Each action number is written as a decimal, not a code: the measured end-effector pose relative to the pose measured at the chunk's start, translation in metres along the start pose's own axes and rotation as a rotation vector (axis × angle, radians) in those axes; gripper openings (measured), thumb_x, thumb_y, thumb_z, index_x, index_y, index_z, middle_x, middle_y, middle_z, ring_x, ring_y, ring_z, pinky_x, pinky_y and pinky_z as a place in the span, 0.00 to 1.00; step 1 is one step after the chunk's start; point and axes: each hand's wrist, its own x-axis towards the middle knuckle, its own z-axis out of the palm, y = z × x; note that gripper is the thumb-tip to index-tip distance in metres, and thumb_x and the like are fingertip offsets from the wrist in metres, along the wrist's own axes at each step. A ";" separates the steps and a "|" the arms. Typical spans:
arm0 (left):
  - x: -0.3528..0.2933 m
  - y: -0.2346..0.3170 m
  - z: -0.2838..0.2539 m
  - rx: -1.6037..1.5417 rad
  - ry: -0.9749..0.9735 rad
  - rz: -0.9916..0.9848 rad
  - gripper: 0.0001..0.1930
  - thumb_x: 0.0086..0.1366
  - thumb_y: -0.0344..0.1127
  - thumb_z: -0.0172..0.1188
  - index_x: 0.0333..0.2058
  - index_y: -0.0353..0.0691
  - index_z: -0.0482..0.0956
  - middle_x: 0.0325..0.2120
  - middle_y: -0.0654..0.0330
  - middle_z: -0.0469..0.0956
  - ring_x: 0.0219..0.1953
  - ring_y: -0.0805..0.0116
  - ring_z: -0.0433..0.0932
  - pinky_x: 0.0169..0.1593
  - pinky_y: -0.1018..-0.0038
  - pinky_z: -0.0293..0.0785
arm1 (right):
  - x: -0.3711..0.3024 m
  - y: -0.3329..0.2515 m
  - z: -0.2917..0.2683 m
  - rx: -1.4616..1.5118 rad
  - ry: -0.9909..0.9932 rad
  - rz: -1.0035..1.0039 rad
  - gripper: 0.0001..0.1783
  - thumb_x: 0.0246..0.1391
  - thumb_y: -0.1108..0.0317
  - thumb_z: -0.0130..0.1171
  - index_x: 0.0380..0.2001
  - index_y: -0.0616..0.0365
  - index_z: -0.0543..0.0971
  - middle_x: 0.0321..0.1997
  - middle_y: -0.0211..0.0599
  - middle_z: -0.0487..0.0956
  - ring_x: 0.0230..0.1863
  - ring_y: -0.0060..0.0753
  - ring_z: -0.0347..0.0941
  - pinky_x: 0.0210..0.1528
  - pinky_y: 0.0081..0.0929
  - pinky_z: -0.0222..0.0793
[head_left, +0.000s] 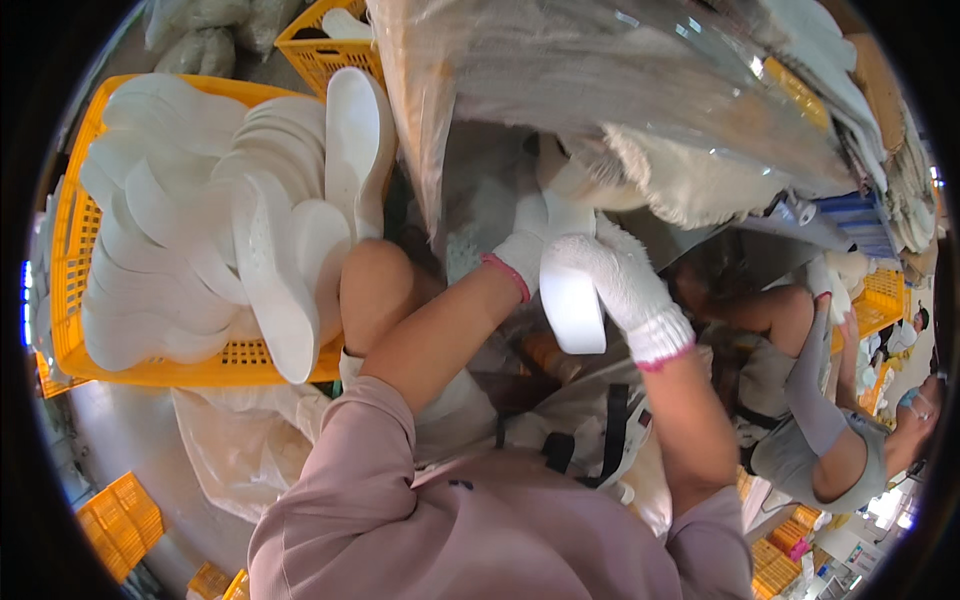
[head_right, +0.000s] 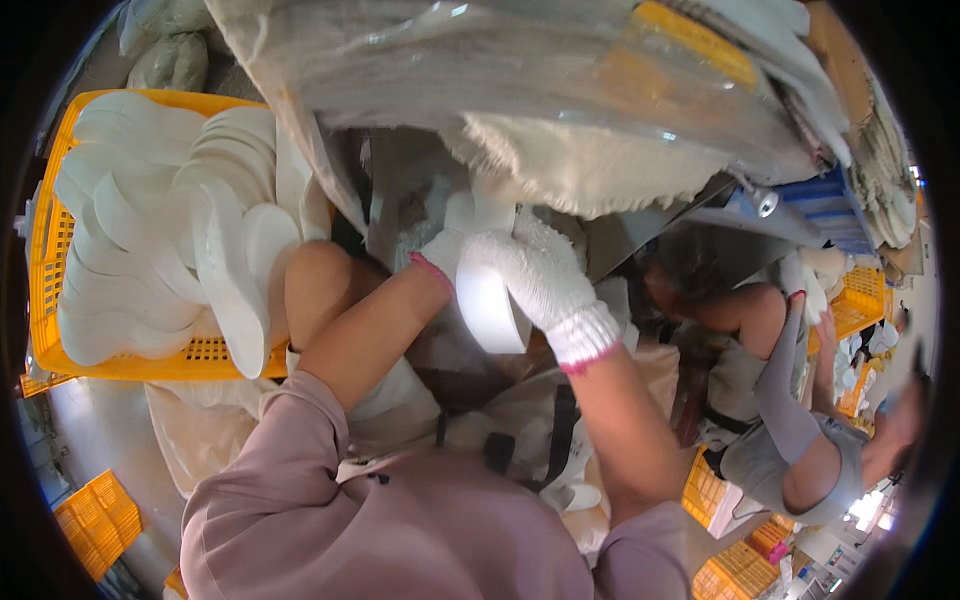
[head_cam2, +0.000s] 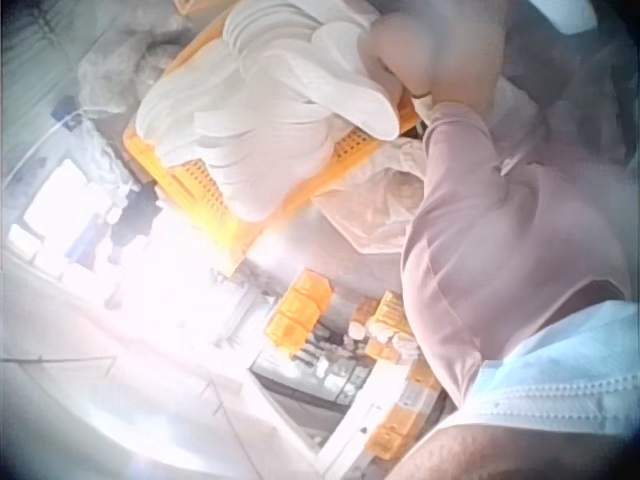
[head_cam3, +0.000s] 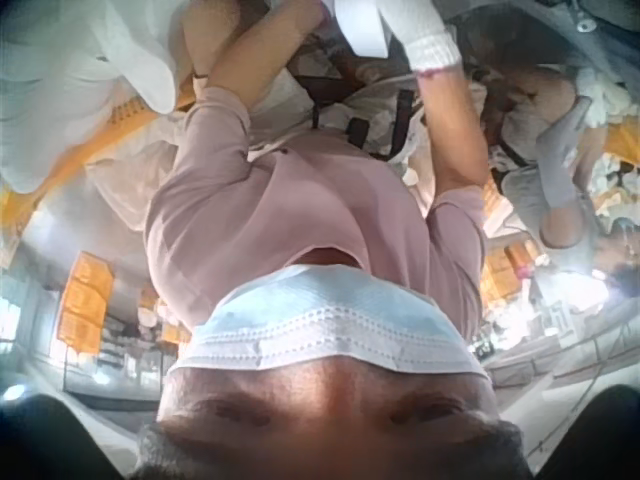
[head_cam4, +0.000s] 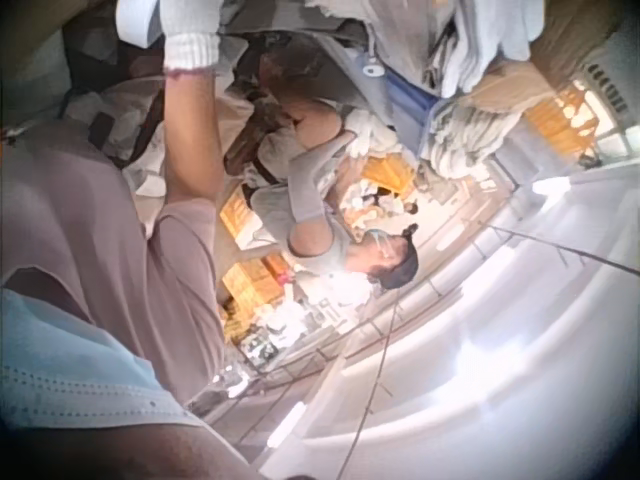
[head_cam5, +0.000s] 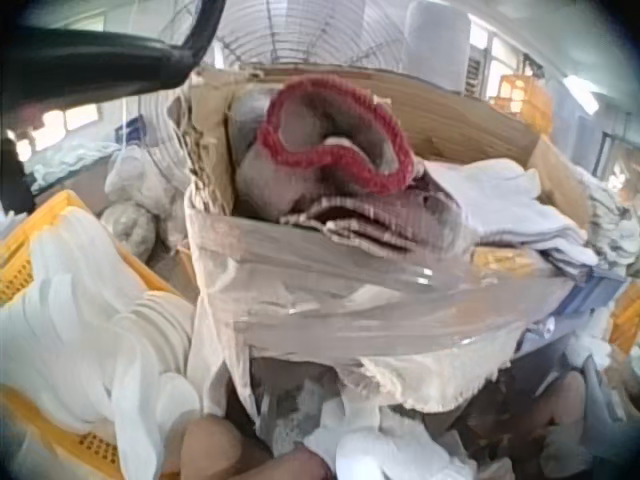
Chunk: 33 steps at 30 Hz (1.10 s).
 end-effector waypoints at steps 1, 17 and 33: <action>-0.004 -0.004 0.000 -0.029 -0.032 -0.011 0.31 0.82 0.62 0.38 0.53 0.40 0.78 0.41 0.49 0.83 0.43 0.53 0.84 0.53 0.60 0.82 | -0.014 0.003 0.010 -0.210 0.041 -0.192 0.26 0.65 0.67 0.60 0.63 0.66 0.73 0.54 0.56 0.82 0.48 0.54 0.82 0.50 0.45 0.80; -0.007 -0.008 -0.014 -0.023 0.149 -0.154 0.25 0.80 0.49 0.40 0.57 0.34 0.75 0.46 0.48 0.81 0.43 0.51 0.82 0.48 0.54 0.84 | -0.040 0.022 0.021 -1.062 0.624 -0.587 0.18 0.48 0.57 0.78 0.38 0.53 0.86 0.31 0.44 0.86 0.32 0.50 0.85 0.37 0.38 0.81; -0.008 0.019 0.012 0.682 0.230 0.120 0.26 0.80 0.49 0.39 0.52 0.30 0.76 0.38 0.41 0.83 0.38 0.45 0.85 0.44 0.53 0.86 | -0.002 0.018 0.020 -0.921 0.707 -0.628 0.27 0.50 0.49 0.75 0.46 0.55 0.84 0.30 0.46 0.86 0.31 0.50 0.86 0.36 0.45 0.82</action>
